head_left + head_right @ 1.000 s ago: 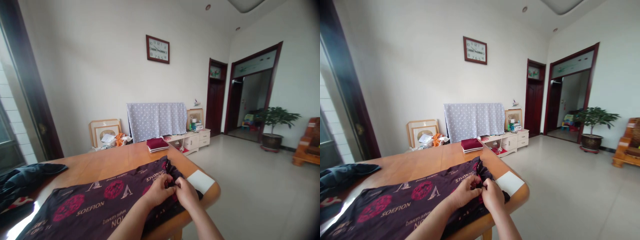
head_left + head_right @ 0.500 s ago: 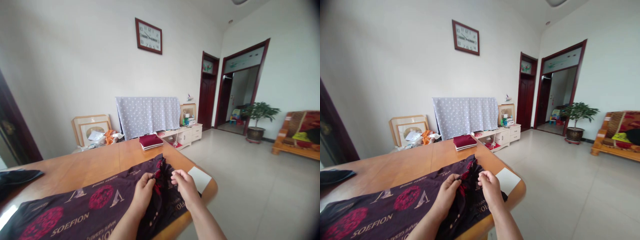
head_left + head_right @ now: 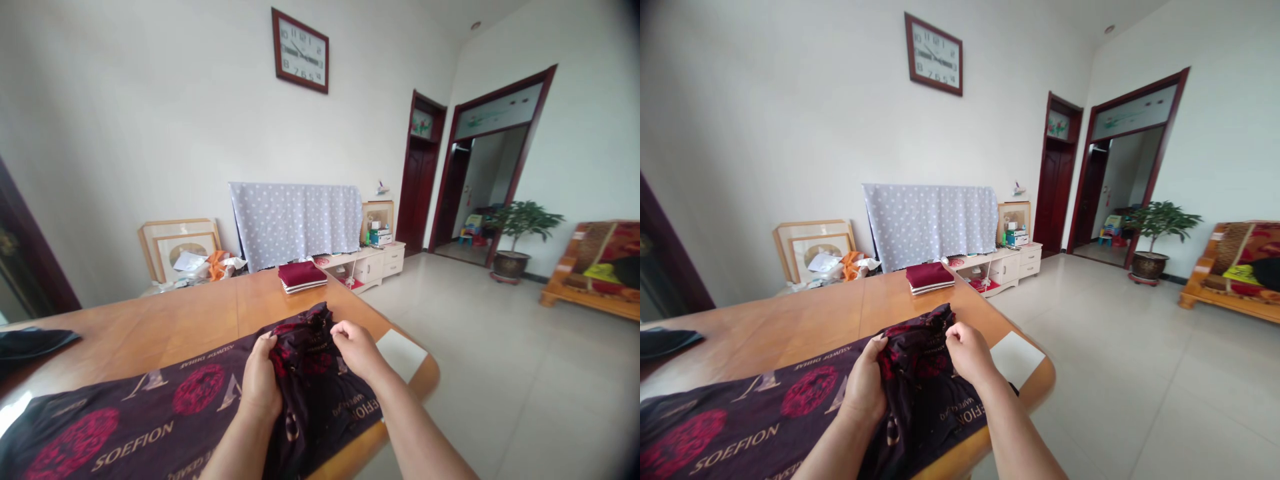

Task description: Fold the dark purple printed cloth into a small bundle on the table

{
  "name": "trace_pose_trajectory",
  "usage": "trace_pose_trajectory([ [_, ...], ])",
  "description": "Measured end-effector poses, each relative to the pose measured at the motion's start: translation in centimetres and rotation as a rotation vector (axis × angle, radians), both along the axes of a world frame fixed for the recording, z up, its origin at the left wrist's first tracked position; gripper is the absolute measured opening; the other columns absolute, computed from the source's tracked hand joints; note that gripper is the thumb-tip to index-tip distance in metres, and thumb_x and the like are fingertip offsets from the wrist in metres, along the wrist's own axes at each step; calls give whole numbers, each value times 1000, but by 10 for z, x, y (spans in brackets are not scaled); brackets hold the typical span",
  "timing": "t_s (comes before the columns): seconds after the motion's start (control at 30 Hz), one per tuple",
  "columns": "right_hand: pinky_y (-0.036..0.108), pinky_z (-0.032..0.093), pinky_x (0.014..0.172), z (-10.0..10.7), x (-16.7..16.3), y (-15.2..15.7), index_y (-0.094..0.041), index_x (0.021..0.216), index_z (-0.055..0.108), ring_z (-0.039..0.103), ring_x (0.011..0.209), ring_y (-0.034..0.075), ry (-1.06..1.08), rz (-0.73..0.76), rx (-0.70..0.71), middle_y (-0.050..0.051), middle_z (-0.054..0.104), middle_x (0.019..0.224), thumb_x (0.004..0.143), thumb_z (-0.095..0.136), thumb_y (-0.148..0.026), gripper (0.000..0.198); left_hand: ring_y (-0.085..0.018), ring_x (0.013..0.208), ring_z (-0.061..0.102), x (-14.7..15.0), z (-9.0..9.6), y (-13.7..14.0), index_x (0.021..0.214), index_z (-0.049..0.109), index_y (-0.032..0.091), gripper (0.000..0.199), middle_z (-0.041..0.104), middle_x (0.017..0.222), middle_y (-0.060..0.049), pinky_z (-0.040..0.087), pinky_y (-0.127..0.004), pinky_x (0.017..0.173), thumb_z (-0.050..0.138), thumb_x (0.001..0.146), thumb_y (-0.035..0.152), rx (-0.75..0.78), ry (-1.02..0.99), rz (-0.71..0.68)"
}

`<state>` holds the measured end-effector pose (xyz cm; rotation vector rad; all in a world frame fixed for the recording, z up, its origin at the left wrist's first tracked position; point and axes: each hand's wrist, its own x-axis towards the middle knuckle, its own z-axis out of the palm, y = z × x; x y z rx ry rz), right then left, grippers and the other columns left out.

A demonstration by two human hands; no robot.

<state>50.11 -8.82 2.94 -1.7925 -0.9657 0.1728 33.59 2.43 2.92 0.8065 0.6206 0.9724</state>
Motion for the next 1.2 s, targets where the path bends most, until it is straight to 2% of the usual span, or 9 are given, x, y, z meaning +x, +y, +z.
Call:
trace_pose_trajectory([
  [0.13,25,39,64,-2,-12,-12,-24,75,68,61,70,17,-176,96,-171,0,69,75,86,54,-26,18,-19,68,71,-2,8,4,91,65,21,17,73,74,0,59,-31,68,63,76,28,-101,-82,-29],
  [0.27,27,40,74,-10,-23,-32,-26,82,73,62,83,19,-358,181,-233,3,70,86,85,61,-26,12,-17,75,72,-6,16,7,90,63,20,15,74,82,1,59,-30,72,64,76,24,-116,-167,-23],
  [0.4,28,37,75,-13,-24,-49,-25,75,71,61,82,19,-444,176,-319,3,68,81,86,57,-22,19,-18,80,72,-9,17,10,91,62,20,16,74,87,1,59,-30,74,65,76,25,-83,-189,-38],
  [0.6,26,35,65,0,-19,-54,-25,70,69,61,71,18,-349,204,-310,1,70,74,86,58,-26,20,-18,80,71,-9,12,9,91,62,20,19,73,88,1,58,-30,73,70,76,27,-23,-208,-80],
  [0.77,26,39,65,10,-27,-38,-25,77,67,63,72,18,-193,185,-170,0,71,76,90,55,-36,21,-18,83,70,-6,8,5,91,65,19,19,73,90,-1,55,-29,77,74,77,29,51,-172,-157],
  [0.87,26,43,62,4,-32,-27,-23,77,63,64,67,19,1,187,-103,1,69,70,94,50,-50,34,-20,91,69,-5,2,0,98,70,18,25,74,99,-5,52,-30,85,75,80,35,149,-85,-327],
  [0.97,27,45,59,-10,-35,-23,-22,77,61,65,60,19,154,200,-116,2,69,66,93,46,-61,44,-21,92,67,-5,-6,-6,100,72,17,31,74,99,-7,49,-31,87,76,80,41,220,60,-460],
  [1.07,28,46,59,-22,-35,-24,-22,81,62,66,59,19,162,185,-133,3,69,66,92,49,-62,43,-20,92,66,-6,-13,-9,97,73,18,33,74,96,-7,47,-30,86,76,80,46,302,133,-487],
  [1.2,29,45,59,-32,-35,-29,-23,91,66,65,62,21,94,97,-107,3,69,68,87,57,-56,35,-18,82,63,-6,-20,-10,95,72,18,39,71,89,-5,46,-29,78,77,77,51,362,175,-452],
])
